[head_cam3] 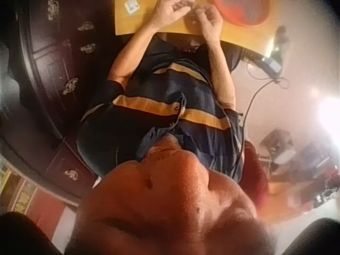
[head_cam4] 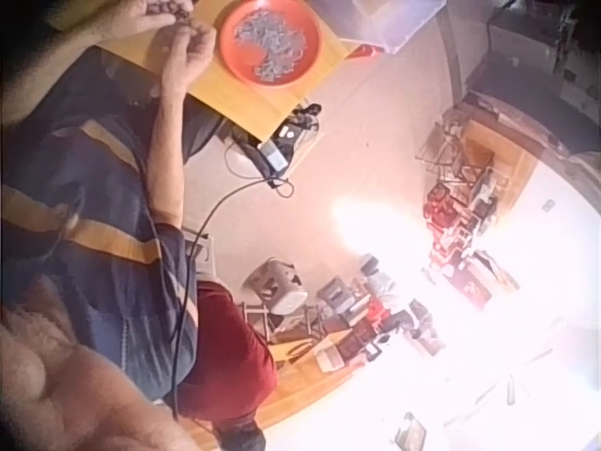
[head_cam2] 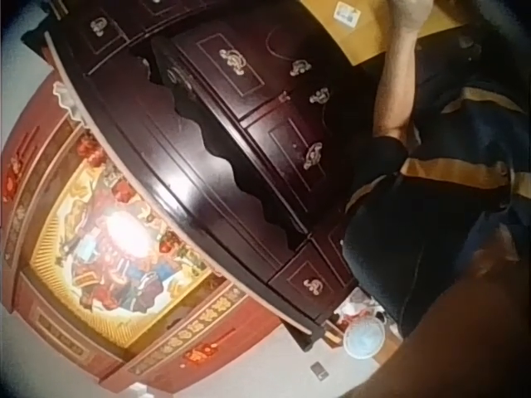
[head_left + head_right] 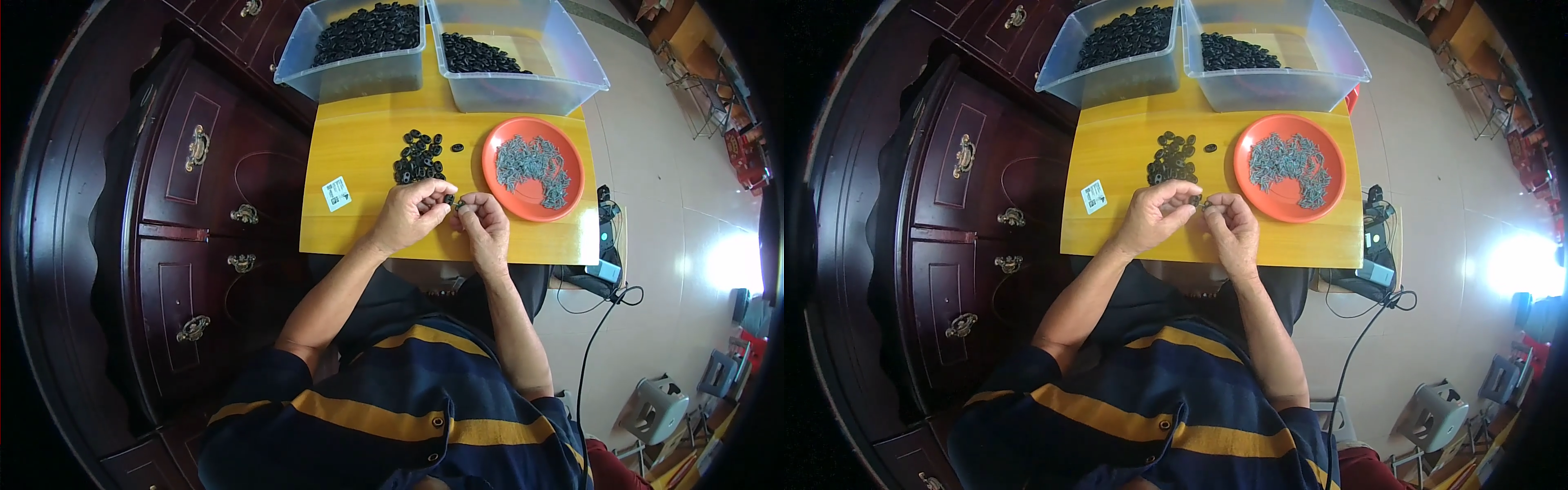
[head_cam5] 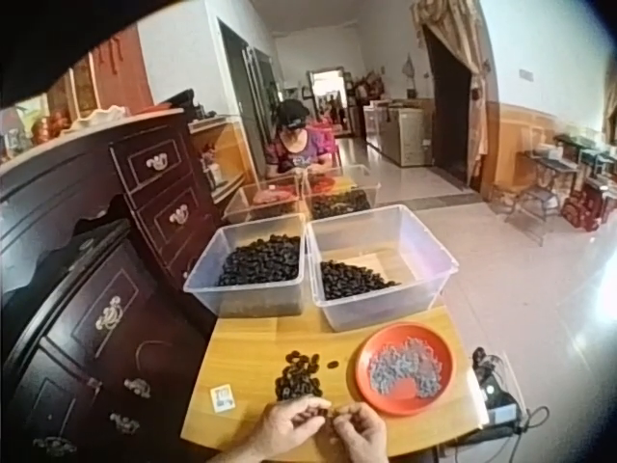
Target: The person assembles components by retrieving black plastic pieces from a container and inserting metal pins into them by hand.
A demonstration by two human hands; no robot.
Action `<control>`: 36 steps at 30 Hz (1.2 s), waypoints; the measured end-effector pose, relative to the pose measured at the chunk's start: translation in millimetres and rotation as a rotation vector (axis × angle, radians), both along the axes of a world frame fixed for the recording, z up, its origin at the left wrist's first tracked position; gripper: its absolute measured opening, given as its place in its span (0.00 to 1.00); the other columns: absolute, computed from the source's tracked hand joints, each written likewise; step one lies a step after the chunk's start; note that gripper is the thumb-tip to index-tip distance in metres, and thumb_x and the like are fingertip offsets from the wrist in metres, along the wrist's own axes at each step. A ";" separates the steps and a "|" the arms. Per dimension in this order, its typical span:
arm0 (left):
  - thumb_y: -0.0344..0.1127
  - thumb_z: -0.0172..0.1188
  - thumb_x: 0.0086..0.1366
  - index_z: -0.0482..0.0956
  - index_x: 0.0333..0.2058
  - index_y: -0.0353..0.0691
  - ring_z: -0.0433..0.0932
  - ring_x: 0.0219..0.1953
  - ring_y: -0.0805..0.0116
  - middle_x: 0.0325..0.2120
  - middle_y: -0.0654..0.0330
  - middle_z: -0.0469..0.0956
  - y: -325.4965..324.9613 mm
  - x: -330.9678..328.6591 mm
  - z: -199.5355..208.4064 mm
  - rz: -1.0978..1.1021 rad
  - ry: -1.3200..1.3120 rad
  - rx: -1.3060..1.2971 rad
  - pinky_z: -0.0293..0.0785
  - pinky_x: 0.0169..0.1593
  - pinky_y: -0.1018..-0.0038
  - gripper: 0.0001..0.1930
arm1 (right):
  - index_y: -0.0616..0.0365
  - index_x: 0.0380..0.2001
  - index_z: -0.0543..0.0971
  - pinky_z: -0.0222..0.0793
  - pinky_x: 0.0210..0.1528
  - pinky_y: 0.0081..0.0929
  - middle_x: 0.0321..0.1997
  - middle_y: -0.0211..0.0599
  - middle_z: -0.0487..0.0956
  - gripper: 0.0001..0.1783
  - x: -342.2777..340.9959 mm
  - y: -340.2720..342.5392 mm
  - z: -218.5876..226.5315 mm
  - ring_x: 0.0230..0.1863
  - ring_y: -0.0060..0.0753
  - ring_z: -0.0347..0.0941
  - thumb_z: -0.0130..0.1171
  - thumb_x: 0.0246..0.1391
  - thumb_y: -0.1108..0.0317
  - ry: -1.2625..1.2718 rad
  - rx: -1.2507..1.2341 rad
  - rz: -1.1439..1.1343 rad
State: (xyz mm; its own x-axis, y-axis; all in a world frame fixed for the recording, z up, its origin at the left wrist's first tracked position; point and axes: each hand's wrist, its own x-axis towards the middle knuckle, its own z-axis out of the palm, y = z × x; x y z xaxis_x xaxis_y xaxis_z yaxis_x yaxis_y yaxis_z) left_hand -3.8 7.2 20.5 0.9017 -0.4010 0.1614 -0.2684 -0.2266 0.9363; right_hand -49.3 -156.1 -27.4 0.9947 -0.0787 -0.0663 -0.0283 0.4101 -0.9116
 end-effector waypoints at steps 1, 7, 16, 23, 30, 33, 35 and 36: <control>0.22 0.61 0.60 0.80 0.45 0.37 0.79 0.33 0.81 0.31 0.65 0.81 0.7 0.6 0.5 -0.004 -0.004 0.018 0.77 0.39 0.81 0.14 | 0.63 0.44 0.74 0.72 0.38 0.18 0.32 0.28 0.77 0.07 0.4 0.3 -2.1 0.32 0.19 0.75 0.53 0.63 0.76 -0.009 -0.010 -0.005; 0.22 0.62 0.61 0.80 0.46 0.37 0.79 0.32 0.81 0.31 0.65 0.81 -0.8 -1.7 2.0 -0.004 -0.005 0.004 0.77 0.39 0.81 0.14 | 0.63 0.44 0.74 0.72 0.37 0.19 0.31 0.29 0.77 0.07 0.9 0.4 -3.5 0.32 0.20 0.75 0.53 0.63 0.76 -0.014 -0.002 -0.005; 0.20 0.62 0.59 0.79 0.43 0.35 0.78 0.28 0.82 0.27 0.64 0.80 -1.6 -1.1 -3.2 0.027 -0.049 -0.025 0.77 0.34 0.82 0.12 | 0.63 0.44 0.74 0.73 0.37 0.18 0.32 0.28 0.77 0.07 0.8 0.3 -1.7 0.33 0.20 0.77 0.54 0.63 0.75 0.015 0.000 -0.020; 0.23 0.62 0.61 0.81 0.45 0.37 0.77 0.33 0.83 0.32 0.67 0.80 4.8 -0.9 -3.0 -0.002 0.038 0.028 0.76 0.39 0.82 0.13 | 0.62 0.44 0.74 0.73 0.37 0.18 0.33 0.29 0.78 0.07 0.7 1.4 1.2 0.33 0.20 0.77 0.54 0.63 0.75 0.005 -0.014 -0.016; 0.24 0.63 0.60 0.81 0.44 0.37 0.77 0.31 0.83 0.30 0.68 0.80 2.0 0.1 -3.7 -0.010 0.029 0.007 0.76 0.38 0.81 0.12 | 0.62 0.43 0.74 0.72 0.37 0.17 0.32 0.28 0.77 0.06 0.5 1.8 0.7 0.32 0.19 0.75 0.54 0.63 0.76 0.017 -0.022 -0.016; 0.23 0.63 0.60 0.81 0.44 0.36 0.76 0.30 0.83 0.29 0.68 0.79 0.5 -0.9 -2.8 -0.027 0.041 0.020 0.76 0.37 0.82 0.12 | 0.63 0.43 0.74 0.70 0.36 0.16 0.31 0.26 0.76 0.06 1.1 1.6 -0.7 0.31 0.17 0.73 0.54 0.63 0.76 -0.008 -0.049 -0.023; 0.22 0.63 0.60 0.81 0.43 0.36 0.76 0.30 0.84 0.29 0.68 0.79 -0.7 -1.1 -2.7 -0.043 0.053 0.011 0.75 0.36 0.83 0.12 | 0.63 0.42 0.74 0.69 0.36 0.16 0.31 0.26 0.76 0.06 0.7 2.0 3.5 0.30 0.15 0.71 0.54 0.63 0.77 0.002 -0.028 -0.004; 0.22 0.63 0.60 0.81 0.43 0.36 0.76 0.30 0.84 0.29 0.68 0.79 -1.0 -0.8 -2.8 -0.042 0.053 0.011 0.75 0.36 0.83 0.12 | 0.63 0.42 0.74 0.69 0.36 0.16 0.31 0.26 0.76 0.06 0.9 1.7 3.5 0.30 0.15 0.71 0.54 0.63 0.77 0.002 -0.029 -0.003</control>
